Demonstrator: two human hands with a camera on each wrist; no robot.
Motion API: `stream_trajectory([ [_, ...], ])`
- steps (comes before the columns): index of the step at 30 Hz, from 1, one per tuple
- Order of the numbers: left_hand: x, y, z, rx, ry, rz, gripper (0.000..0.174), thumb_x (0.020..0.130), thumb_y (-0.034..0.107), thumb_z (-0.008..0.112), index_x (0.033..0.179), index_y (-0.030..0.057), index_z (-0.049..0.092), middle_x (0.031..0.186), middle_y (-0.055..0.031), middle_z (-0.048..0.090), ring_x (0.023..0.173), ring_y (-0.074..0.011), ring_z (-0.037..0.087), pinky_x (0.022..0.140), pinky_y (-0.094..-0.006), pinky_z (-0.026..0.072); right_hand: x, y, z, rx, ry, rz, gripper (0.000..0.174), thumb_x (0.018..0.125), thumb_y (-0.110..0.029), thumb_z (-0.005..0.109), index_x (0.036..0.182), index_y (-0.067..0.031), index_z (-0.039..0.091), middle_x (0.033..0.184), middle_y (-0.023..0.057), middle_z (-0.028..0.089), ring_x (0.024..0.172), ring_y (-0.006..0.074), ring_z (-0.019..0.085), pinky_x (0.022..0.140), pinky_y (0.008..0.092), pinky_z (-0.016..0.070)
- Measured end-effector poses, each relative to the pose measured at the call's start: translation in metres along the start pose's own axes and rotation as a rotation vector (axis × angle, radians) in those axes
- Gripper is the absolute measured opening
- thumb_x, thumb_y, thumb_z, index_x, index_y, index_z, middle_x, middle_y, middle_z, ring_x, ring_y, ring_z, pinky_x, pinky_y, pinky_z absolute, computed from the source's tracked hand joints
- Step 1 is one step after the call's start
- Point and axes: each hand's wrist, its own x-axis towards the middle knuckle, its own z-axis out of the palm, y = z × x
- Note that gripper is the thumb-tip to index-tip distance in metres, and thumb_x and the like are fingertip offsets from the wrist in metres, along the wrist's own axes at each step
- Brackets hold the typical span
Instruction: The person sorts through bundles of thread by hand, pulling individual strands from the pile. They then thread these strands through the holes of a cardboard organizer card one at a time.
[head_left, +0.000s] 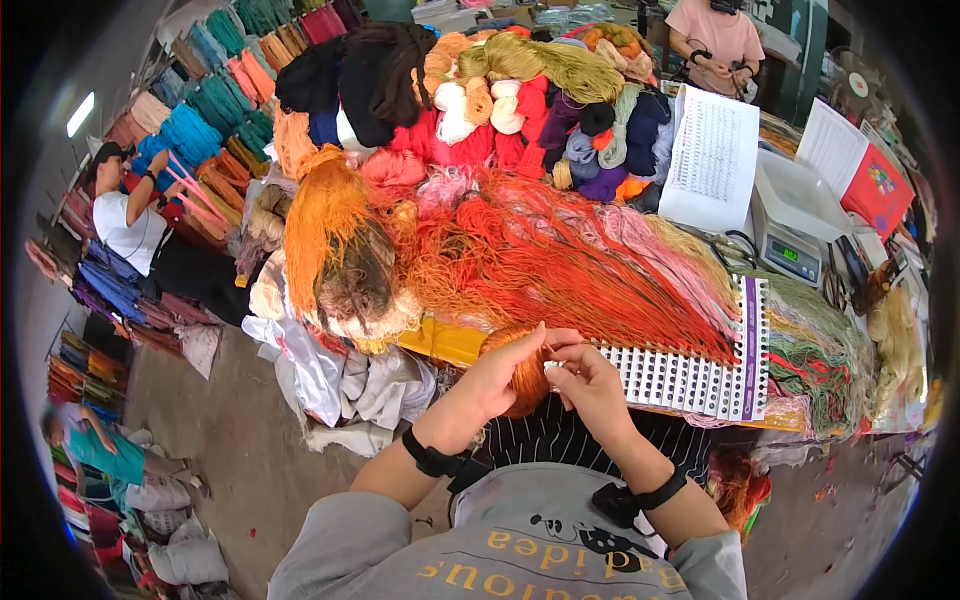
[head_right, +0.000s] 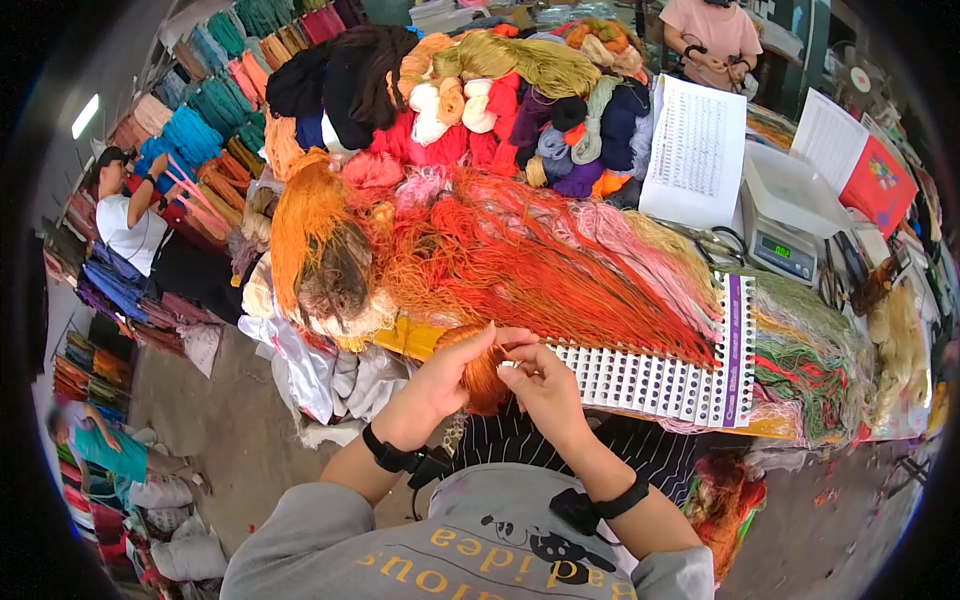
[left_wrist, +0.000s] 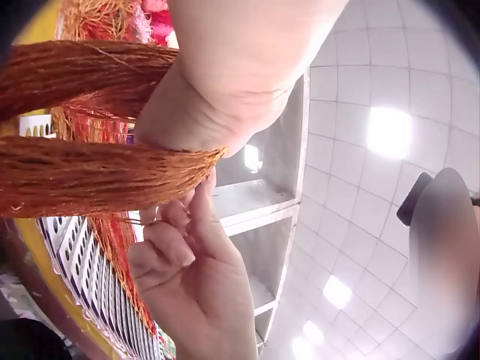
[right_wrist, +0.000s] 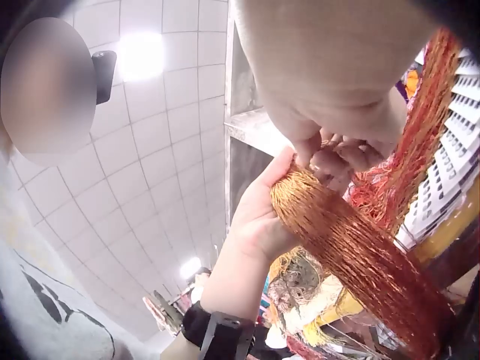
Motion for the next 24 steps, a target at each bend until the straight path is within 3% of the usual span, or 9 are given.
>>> stream_trajectory([
  [2, -0.002, 0.000, 0.003, -0.014, -0.005, -0.060, 0.043, 0.097, 0.032, 0.041, 0.119, -0.0027, 0.052, 0.122, -0.0136, 0.054, 0.112, -0.0235, 0.052, 0.095, -0.0380, 0.0425, 0.000, 0.001, 0.002, 0.047, 0.163, 0.004, 0.020, 0.087, -0.010, 0.060, 0.103, 0.0010, 0.055, 0.077, 0.0020, 0.058, 0.063, 0.0064, 0.057, 0.049, 0.0190, 0.0407],
  [6, -0.004, -0.002, 0.006, 0.005, -0.017, -0.035, 0.044, 0.097, 0.034, 0.041, 0.120, -0.0017, 0.052, 0.117, -0.0122, 0.056, 0.104, -0.0229, 0.056, 0.086, -0.0365, 0.0475, 0.003, 0.003, -0.002, 0.082, 0.115, 0.000, 0.016, 0.088, -0.009, 0.059, 0.100, 0.0006, 0.055, 0.079, 0.0037, 0.059, 0.067, 0.0078, 0.060, 0.050, 0.0194, 0.0419],
  [8, -0.004, -0.002, 0.005, 0.046, -0.023, -0.014, 0.044, 0.097, 0.033, 0.040, 0.120, -0.0025, 0.052, 0.129, -0.0153, 0.048, 0.114, -0.0247, 0.050, 0.094, -0.0398, 0.0429, 0.001, 0.005, -0.004, 0.002, 0.105, 0.014, 0.011, 0.089, -0.009, 0.057, 0.095, 0.0003, 0.054, 0.080, 0.0052, 0.061, 0.064, 0.0079, 0.058, 0.051, 0.0194, 0.0428],
  [12, -0.004, 0.001, 0.000, -0.051, -0.014, -0.002, 0.044, 0.097, 0.033, 0.039, 0.120, -0.0031, 0.052, 0.130, -0.0159, 0.047, 0.115, -0.0260, 0.050, 0.094, -0.0415, 0.0434, -0.001, 0.004, -0.008, 0.089, 0.053, 0.003, 0.010, 0.091, -0.010, 0.054, 0.092, -0.0005, 0.053, 0.081, 0.0055, 0.061, 0.060, 0.0079, 0.056, 0.054, 0.0191, 0.0427],
  [18, -0.003, -0.002, -0.002, -0.077, 0.007, -0.009, 0.044, 0.097, 0.033, 0.039, 0.121, -0.0024, 0.051, 0.130, -0.0166, 0.047, 0.115, -0.0270, 0.049, 0.092, -0.0416, 0.0447, -0.002, 0.001, -0.010, 0.138, 0.061, 0.006, 0.011, 0.094, -0.012, 0.050, 0.093, -0.0010, 0.051, 0.078, 0.0052, 0.062, 0.057, 0.0074, 0.053, 0.055, 0.0191, 0.0407],
  [21, -0.005, 0.001, 0.001, -0.075, 0.005, 0.008, 0.043, 0.097, 0.033, 0.040, 0.120, -0.0012, 0.051, 0.127, -0.0161, 0.049, 0.117, -0.0268, 0.048, 0.092, -0.0398, 0.0449, -0.005, -0.007, -0.011, 0.172, 0.044, 0.038, 0.013, 0.093, -0.016, 0.051, 0.090, -0.0034, 0.053, 0.073, 0.0006, 0.055, 0.054, 0.0060, 0.046, 0.051, 0.0199, 0.0377],
  [24, -0.006, 0.007, 0.000, -0.079, 0.095, 0.044, 0.043, 0.096, 0.035, 0.042, 0.116, -0.0003, 0.054, 0.116, -0.0137, 0.055, 0.108, -0.0242, 0.053, 0.092, -0.0372, 0.0453, -0.011, -0.016, -0.015, 0.129, -0.042, 0.110, 0.014, 0.092, -0.015, 0.053, 0.087, -0.0027, 0.057, 0.070, -0.0007, 0.053, 0.052, 0.0060, 0.042, 0.049, 0.0194, 0.0327],
])
